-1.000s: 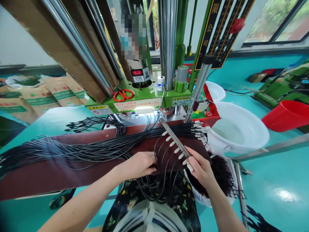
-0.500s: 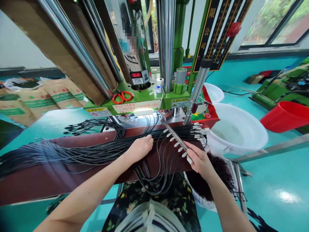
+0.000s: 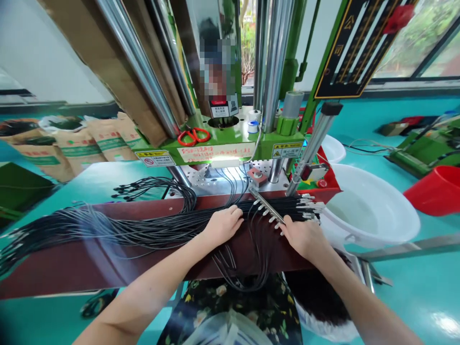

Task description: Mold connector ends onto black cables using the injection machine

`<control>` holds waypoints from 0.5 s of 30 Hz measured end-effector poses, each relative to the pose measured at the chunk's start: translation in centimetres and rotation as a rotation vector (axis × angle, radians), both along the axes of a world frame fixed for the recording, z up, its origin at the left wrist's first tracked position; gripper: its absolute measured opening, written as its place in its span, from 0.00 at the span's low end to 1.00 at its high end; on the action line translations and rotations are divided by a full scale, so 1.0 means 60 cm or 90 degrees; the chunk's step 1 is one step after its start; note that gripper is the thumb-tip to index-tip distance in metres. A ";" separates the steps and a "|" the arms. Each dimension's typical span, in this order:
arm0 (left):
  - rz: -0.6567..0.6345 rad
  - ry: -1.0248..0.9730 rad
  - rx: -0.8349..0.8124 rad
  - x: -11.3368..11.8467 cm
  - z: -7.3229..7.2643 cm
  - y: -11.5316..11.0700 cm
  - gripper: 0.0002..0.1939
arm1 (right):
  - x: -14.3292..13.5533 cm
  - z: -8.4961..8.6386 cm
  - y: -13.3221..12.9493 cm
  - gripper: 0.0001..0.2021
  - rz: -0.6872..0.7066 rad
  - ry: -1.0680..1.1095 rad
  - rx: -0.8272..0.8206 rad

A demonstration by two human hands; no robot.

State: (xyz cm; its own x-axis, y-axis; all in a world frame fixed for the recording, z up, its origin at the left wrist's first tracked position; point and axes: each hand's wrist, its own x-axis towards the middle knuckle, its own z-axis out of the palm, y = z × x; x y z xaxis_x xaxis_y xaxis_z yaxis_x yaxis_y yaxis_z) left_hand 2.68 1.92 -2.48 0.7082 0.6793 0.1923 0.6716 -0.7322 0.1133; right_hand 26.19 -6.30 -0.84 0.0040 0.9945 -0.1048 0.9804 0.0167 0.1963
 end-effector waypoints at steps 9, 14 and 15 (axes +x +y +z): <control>0.187 -0.426 -0.173 -0.040 -0.004 0.072 0.05 | -0.015 0.064 0.089 0.14 0.132 0.120 0.084; 0.198 -0.514 -0.256 -0.048 -0.022 0.084 0.05 | -0.084 0.066 0.271 0.13 0.113 0.300 0.226; 0.193 -0.515 -0.254 -0.048 -0.022 0.083 0.05 | -0.101 0.063 0.308 0.13 0.095 0.305 0.238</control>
